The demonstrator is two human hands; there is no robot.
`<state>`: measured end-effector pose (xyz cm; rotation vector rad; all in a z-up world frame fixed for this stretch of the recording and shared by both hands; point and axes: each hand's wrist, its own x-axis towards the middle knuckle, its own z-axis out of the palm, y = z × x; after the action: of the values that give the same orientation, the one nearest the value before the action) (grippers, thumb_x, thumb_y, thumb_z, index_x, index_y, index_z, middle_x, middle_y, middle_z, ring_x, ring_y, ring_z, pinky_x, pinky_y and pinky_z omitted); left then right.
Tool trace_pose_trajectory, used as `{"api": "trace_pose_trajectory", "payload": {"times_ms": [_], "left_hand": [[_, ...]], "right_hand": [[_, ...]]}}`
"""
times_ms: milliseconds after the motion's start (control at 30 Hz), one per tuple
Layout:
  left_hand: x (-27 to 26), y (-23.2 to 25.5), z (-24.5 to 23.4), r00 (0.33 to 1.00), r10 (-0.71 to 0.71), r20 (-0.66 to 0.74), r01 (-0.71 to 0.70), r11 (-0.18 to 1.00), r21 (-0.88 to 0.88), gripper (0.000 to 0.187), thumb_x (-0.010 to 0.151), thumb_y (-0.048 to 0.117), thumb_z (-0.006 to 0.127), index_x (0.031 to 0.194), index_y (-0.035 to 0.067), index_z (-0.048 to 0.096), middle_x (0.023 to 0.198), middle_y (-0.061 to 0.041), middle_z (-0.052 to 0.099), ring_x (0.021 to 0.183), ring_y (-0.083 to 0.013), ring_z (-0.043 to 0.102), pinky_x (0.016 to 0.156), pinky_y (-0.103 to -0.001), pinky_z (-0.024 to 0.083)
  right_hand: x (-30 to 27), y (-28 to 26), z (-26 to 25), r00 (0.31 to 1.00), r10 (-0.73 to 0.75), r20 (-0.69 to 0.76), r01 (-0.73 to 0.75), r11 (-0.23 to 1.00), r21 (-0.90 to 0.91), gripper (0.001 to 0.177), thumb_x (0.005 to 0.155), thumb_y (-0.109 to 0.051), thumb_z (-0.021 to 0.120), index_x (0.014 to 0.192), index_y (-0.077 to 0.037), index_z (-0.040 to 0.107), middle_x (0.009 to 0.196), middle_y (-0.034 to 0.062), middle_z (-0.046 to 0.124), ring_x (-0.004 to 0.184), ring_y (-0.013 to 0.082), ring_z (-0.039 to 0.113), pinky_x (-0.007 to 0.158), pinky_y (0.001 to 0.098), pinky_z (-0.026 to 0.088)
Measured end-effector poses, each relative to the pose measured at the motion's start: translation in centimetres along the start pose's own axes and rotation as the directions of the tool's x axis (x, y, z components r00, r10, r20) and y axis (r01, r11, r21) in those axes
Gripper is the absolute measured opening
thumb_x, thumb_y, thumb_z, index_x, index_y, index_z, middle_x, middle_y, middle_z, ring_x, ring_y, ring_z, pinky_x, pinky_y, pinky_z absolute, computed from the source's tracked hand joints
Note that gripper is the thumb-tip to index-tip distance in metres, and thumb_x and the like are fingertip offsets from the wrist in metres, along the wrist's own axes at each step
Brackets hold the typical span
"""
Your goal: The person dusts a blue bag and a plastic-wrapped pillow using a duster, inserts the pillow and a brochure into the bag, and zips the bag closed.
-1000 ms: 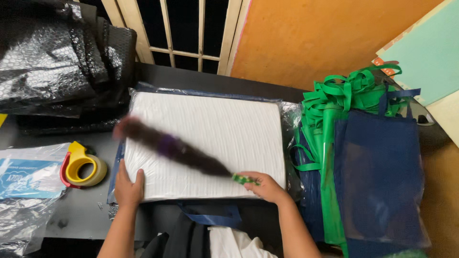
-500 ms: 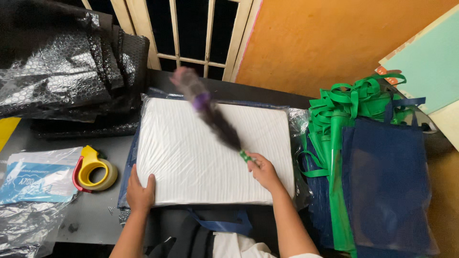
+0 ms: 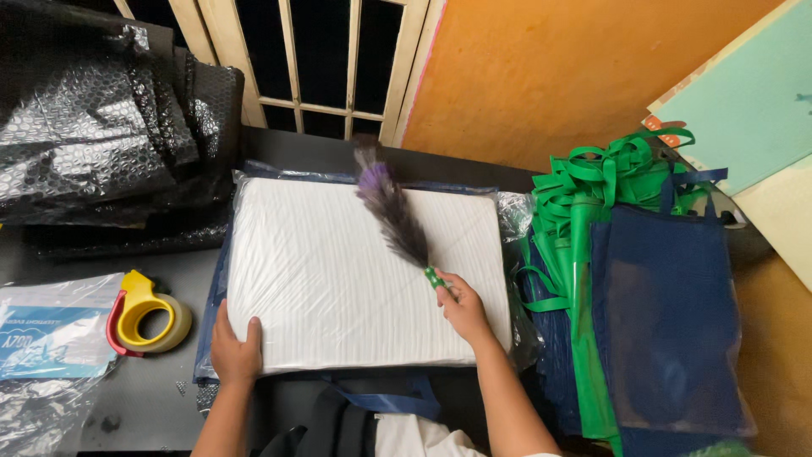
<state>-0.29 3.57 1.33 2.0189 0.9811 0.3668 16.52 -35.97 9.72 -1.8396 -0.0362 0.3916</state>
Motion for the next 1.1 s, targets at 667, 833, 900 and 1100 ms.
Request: {"api": "trace_pose_trajectory", "payload": {"times_ms": [667, 833, 900, 1100], "left_hand": [[0.3, -0.8, 0.5, 0.999, 0.019, -0.038, -0.019, 1.000, 0.004, 0.075, 0.090, 0.042, 0.056, 0.159, 0.016, 0.041, 0.150, -0.019, 0.053, 0.131, -0.0421, 0.052, 0.101, -0.057, 0.041], [0.4, -0.9, 0.4, 0.999, 0.017, -0.030, -0.017, 1.000, 0.001, 0.076, 0.089, 0.041, 0.056, 0.159, 0.015, 0.041, 0.153, -0.016, 0.051, 0.134, -0.0391, 0.050, 0.103, -0.055, 0.040], [0.4, -0.6, 0.2, 1.000, -0.018, -0.007, 0.018, 1.000, -0.017, 0.088, 0.079, 0.051, 0.062, 0.159, 0.021, 0.042, 0.157, -0.014, 0.049, 0.136, -0.0392, 0.049, 0.104, -0.055, 0.041], [0.1, -0.4, 0.3, 0.998, 0.033, -0.048, -0.034, 0.999, -0.006, 0.076, 0.090, 0.043, 0.056, 0.159, 0.014, 0.042, 0.152, -0.018, 0.052, 0.133, -0.0409, 0.051, 0.102, -0.056, 0.040]], "right_hand": [[0.7, 2.6, -4.5, 0.993, -0.011, 0.117, -0.013, 0.980, 0.201, 0.041, 0.100, -0.015, 0.063, 0.140, -0.016, 0.064, 0.073, 0.0108, 0.054, 0.046, 0.0094, 0.029, 0.041, 0.0224, 0.026], [-1.9, 3.7, -10.4, 0.842, 0.151, 0.517, -0.223, 0.972, 0.079, 0.041, 0.099, -0.012, 0.065, 0.139, -0.002, 0.067, 0.073, 0.0160, 0.058, 0.047, 0.0076, 0.031, 0.040, 0.0199, 0.024], [-2.7, 3.6, -11.9, 0.830, 0.321, 0.456, -0.272, 0.947, -0.171, 0.038, 0.099, -0.014, 0.065, 0.136, -0.011, 0.074, 0.073, 0.0137, 0.068, 0.058, 0.0083, 0.047, 0.047, 0.0201, 0.035], [-0.9, 7.6, -14.3, 0.984, 0.158, -0.077, -0.143, 0.976, 0.165, 0.042, 0.100, -0.018, 0.062, 0.142, -0.015, 0.065, 0.073, 0.0138, 0.057, 0.055, 0.0104, 0.037, 0.043, 0.0220, 0.024]]}}
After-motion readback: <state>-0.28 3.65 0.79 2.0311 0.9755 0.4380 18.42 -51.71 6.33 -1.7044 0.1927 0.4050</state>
